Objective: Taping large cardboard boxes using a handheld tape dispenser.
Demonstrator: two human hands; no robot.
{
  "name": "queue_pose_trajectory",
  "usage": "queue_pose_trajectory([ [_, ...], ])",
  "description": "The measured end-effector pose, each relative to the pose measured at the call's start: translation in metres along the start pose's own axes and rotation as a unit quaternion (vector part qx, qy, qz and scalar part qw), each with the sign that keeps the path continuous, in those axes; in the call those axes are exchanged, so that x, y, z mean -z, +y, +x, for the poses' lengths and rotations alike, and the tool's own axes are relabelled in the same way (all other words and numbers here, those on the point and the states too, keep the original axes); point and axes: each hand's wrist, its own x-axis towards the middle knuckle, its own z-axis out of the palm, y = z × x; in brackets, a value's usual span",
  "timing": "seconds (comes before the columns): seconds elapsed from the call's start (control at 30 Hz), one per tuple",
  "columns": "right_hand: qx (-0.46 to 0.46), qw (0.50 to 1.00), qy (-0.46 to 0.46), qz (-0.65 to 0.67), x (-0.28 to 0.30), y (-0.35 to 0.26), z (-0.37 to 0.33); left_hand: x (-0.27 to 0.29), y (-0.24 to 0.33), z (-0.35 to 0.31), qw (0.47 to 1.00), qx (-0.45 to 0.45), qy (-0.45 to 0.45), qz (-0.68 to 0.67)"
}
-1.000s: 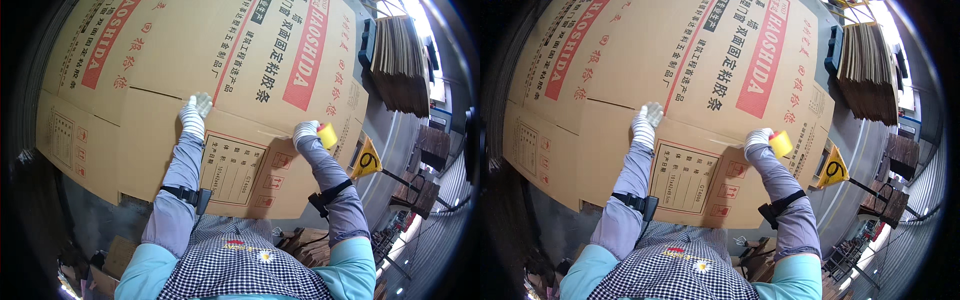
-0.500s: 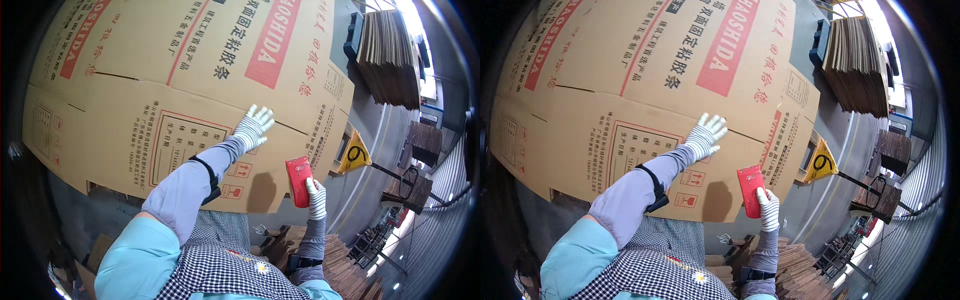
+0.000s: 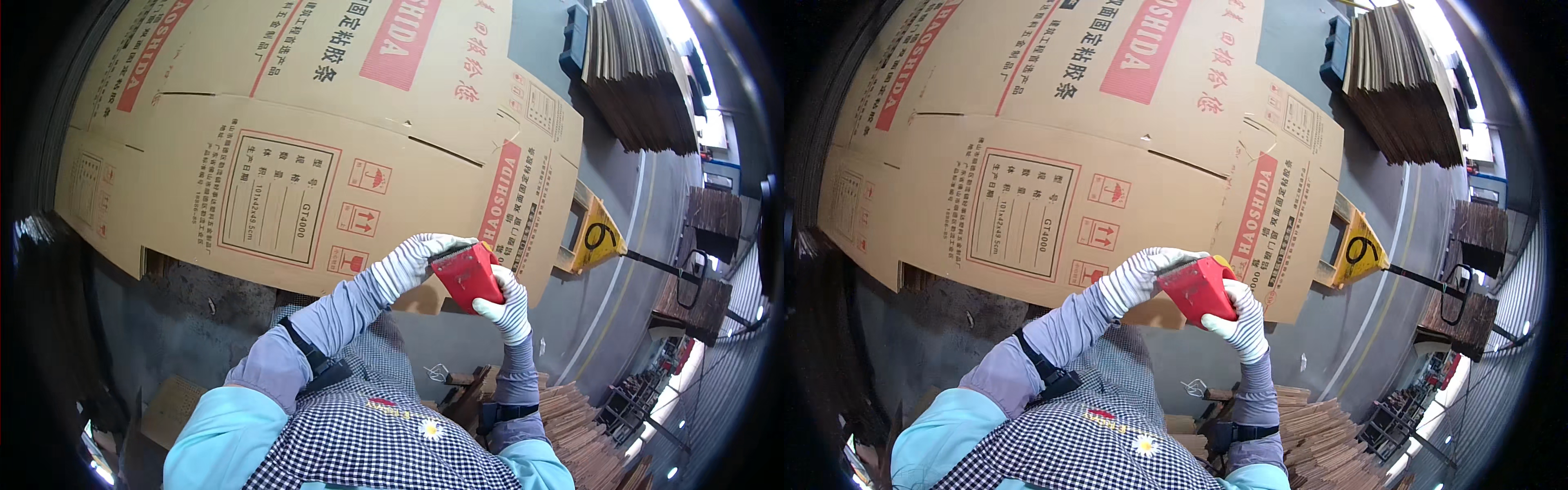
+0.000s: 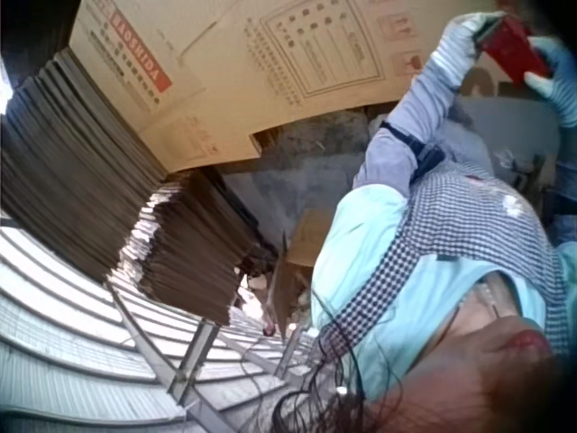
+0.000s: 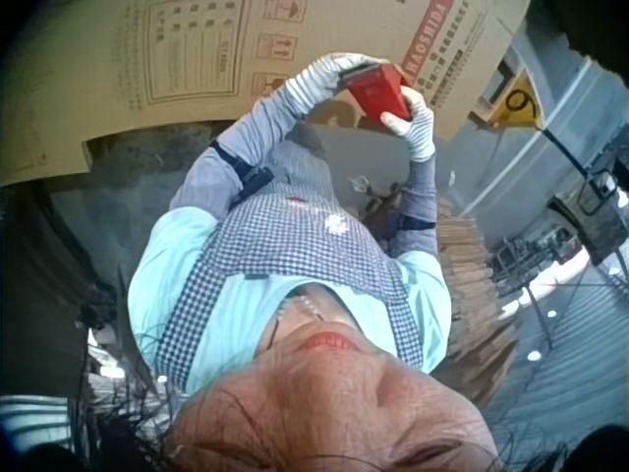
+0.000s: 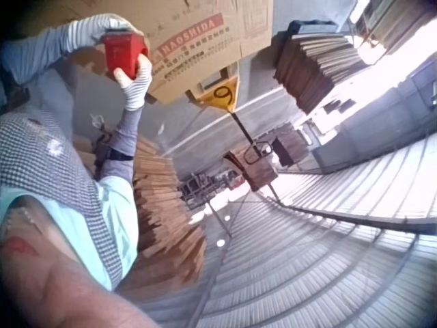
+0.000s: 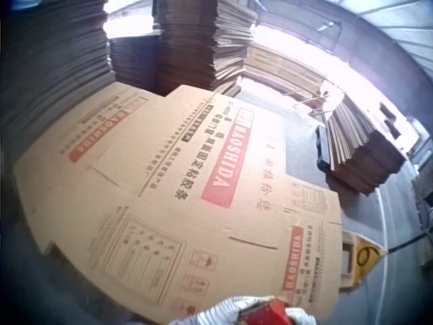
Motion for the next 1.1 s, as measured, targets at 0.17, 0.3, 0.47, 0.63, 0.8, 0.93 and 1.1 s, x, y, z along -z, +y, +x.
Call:
queue_pose_trajectory([
  [0.17,-0.057,0.992,-0.086,0.07,-0.018,-0.012,0.011,0.008,0.01,-0.033,0.998,-0.028,0.045,-0.028],
  [0.3,-0.042,0.985,-0.167,0.002,-0.044,-0.026,0.028,0.038,-0.006,-0.057,0.97,-0.13,0.205,0.016],
  [0.47,-0.025,0.914,-0.317,-0.25,-0.088,-0.031,0.042,0.098,0.009,-0.136,0.817,-0.234,0.525,0.045],
  [0.63,0.004,0.882,-0.335,-0.333,-0.166,-0.025,0.026,0.218,0.027,-0.281,0.443,-0.395,0.725,0.35],
  [0.8,0.002,0.847,-0.316,-0.428,-0.242,-0.044,0.021,0.232,0.066,-0.306,0.251,-0.149,0.771,0.566],
  [0.93,-0.018,0.853,-0.282,-0.439,-0.248,-0.057,0.008,0.27,0.065,-0.308,0.521,-0.389,0.732,0.204],
  [1.1,0.145,0.896,-0.321,-0.268,-0.19,-0.022,-0.014,0.3,0.074,-0.312,0.641,-0.263,0.719,-0.056],
])
